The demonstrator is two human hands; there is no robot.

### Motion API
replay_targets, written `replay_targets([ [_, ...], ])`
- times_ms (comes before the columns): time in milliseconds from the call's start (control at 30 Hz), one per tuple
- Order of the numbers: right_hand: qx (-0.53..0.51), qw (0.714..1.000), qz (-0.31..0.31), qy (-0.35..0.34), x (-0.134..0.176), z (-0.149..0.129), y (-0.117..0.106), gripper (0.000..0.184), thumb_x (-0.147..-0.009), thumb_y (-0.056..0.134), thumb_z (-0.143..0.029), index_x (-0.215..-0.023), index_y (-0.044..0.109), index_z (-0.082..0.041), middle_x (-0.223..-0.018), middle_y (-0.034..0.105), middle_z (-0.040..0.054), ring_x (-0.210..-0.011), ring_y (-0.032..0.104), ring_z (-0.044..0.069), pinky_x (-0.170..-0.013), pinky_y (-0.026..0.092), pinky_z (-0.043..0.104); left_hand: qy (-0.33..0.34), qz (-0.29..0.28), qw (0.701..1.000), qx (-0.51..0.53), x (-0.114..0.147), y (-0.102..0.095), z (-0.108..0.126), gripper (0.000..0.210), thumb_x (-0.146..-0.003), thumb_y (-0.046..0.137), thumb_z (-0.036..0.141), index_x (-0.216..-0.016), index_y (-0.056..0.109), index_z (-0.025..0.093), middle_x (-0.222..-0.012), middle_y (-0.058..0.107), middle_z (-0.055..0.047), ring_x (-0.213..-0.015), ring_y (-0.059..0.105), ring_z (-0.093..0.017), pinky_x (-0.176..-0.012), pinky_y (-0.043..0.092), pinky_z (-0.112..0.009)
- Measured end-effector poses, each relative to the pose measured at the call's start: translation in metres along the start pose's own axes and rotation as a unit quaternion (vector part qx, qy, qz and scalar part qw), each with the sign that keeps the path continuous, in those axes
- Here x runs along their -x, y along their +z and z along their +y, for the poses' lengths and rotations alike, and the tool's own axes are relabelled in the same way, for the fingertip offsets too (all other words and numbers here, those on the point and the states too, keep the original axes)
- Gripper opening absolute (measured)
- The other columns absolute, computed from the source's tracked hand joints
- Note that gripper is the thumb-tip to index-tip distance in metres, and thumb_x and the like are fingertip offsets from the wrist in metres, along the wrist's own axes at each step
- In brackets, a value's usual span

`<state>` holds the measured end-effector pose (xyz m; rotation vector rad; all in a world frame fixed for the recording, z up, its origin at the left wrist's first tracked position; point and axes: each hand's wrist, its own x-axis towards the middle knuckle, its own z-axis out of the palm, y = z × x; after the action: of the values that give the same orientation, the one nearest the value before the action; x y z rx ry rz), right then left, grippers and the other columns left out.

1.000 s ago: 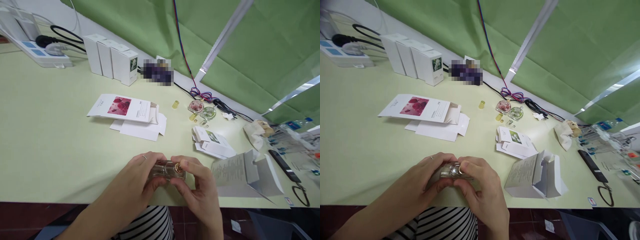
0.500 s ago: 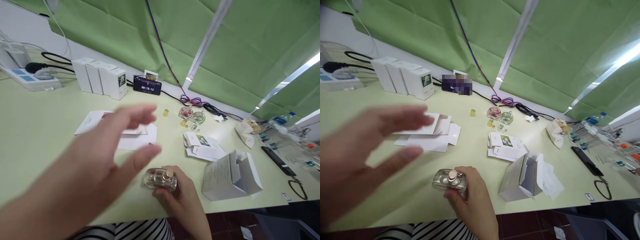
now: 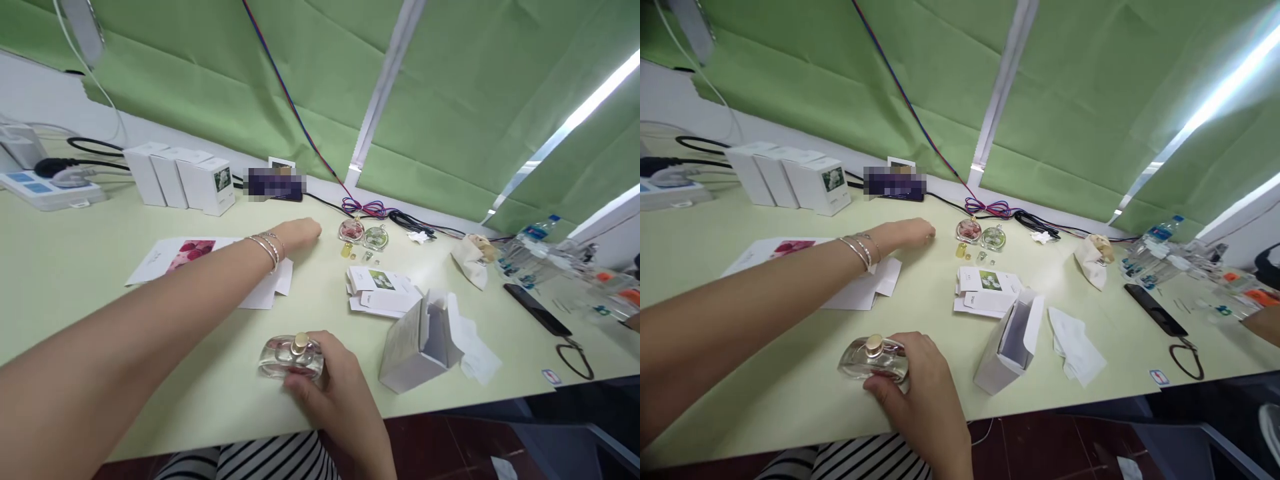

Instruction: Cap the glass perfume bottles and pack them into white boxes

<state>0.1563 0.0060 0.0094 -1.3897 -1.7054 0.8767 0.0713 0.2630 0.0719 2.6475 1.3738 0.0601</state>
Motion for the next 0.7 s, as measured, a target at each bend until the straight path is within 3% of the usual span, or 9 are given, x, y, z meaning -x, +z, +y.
replay_targets([
  [100, 0.004, 1.0, 0.003, -0.005, 0.0, 0.0, 0.0, 0.027, -0.084, 0.071, -0.019, -0.11, 0.065, -0.02, -0.106, 0.071, 0.0057, -0.099, 0.065, 0.024, -0.087, 0.05, 0.033, 0.011, -0.005, 1.0, 0.013, 0.011, -0.002, 0.001, 0.033, -0.094, 0.062, 0.036, -0.121, 0.06, 0.017, -0.123, 0.063, -0.009, -0.106, 0.064, -0.023, -0.09, 0.056, -0.046],
  [200, -0.001, 1.0, 0.006, -0.012, 0.0, 0.0, -0.001, 0.028, -0.082, 0.072, -0.016, -0.109, 0.064, -0.02, -0.105, 0.07, 0.004, -0.098, 0.065, 0.022, -0.086, 0.049, 0.032, 0.039, 0.037, 0.997, 0.047, 0.041, -0.024, 0.01, 0.034, -0.092, 0.065, 0.032, -0.121, 0.058, 0.016, -0.121, 0.065, -0.009, -0.105, 0.065, -0.022, -0.09, 0.055, -0.043],
  [333, -0.011, 1.0, -0.003, -0.013, 0.001, 0.002, -0.001, 0.027, -0.084, 0.069, -0.018, -0.11, 0.063, -0.021, -0.107, 0.069, 0.0042, -0.1, 0.064, 0.023, -0.087, 0.049, 0.032, 0.067, 0.103, 0.986, 0.111, 0.12, -0.058, 0.024, 0.026, -0.086, 0.067, 0.037, -0.107, 0.06, 0.024, -0.099, 0.075, 0.003, -0.088, 0.07, -0.017, -0.071, 0.051, -0.026],
  [400, -0.015, 1.0, -0.005, -0.013, 0.001, 0.003, -0.001, 0.026, -0.086, 0.067, -0.021, -0.111, 0.063, -0.021, -0.107, 0.069, 0.0047, -0.099, 0.064, 0.023, -0.087, 0.049, 0.033, 0.135, 0.154, 0.961, 0.185, 0.164, -0.061, 0.028, 0.015, -0.082, 0.069, 0.04, -0.09, 0.065, 0.028, -0.077, 0.075, 0.01, -0.072, 0.07, -0.014, -0.06, 0.048, -0.023],
  [467, -0.015, 1.0, -0.003, -0.017, 0.002, 0.004, 0.0, 0.024, -0.087, 0.066, -0.025, -0.11, 0.063, -0.021, -0.105, 0.069, 0.0049, -0.097, 0.065, 0.024, -0.085, 0.049, 0.034, 0.181, 0.167, 0.948, 0.204, 0.2, -0.053, 0.032, 0.01, -0.086, 0.065, 0.042, -0.087, 0.068, 0.032, -0.072, 0.075, 0.012, -0.063, 0.069, -0.011, -0.056, 0.047, -0.022],
  [533, -0.013, 1.0, -0.001, -0.025, 0.003, 0.004, 0.001, 0.024, -0.087, 0.065, -0.028, -0.11, 0.062, -0.021, -0.104, 0.069, 0.0051, -0.095, 0.065, 0.024, -0.083, 0.049, 0.034, 0.2, 0.17, 0.941, 0.212, 0.221, -0.038, 0.035, 0.01, -0.091, 0.06, 0.038, -0.093, 0.07, 0.036, -0.084, 0.078, 0.012, -0.069, 0.072, -0.011, -0.061, 0.051, -0.021],
  [633, -0.013, 0.999, 0.002, -0.032, 0.003, 0.004, 0.001, 0.025, -0.087, 0.064, -0.027, -0.111, 0.061, -0.021, -0.104, 0.069, 0.0053, -0.096, 0.064, 0.024, -0.083, 0.049, 0.034, 0.194, 0.15, 0.947, 0.206, 0.227, -0.013, 0.037, 0.025, -0.094, 0.055, 0.027, -0.111, 0.067, 0.04, -0.104, 0.078, 0.01, -0.086, 0.074, -0.013, -0.076, 0.055, -0.022],
  [700, -0.012, 1.0, 0.001, -0.025, 0.002, 0.002, 0.0, 0.023, -0.087, 0.064, -0.024, -0.11, 0.061, -0.02, -0.104, 0.07, 0.0055, -0.096, 0.065, 0.024, -0.083, 0.049, 0.035, 0.177, 0.128, 0.956, 0.198, 0.224, -0.001, 0.037, 0.031, -0.093, 0.057, 0.025, -0.119, 0.064, 0.04, -0.104, 0.077, 0.007, -0.088, 0.074, -0.015, -0.077, 0.056, -0.024],
])
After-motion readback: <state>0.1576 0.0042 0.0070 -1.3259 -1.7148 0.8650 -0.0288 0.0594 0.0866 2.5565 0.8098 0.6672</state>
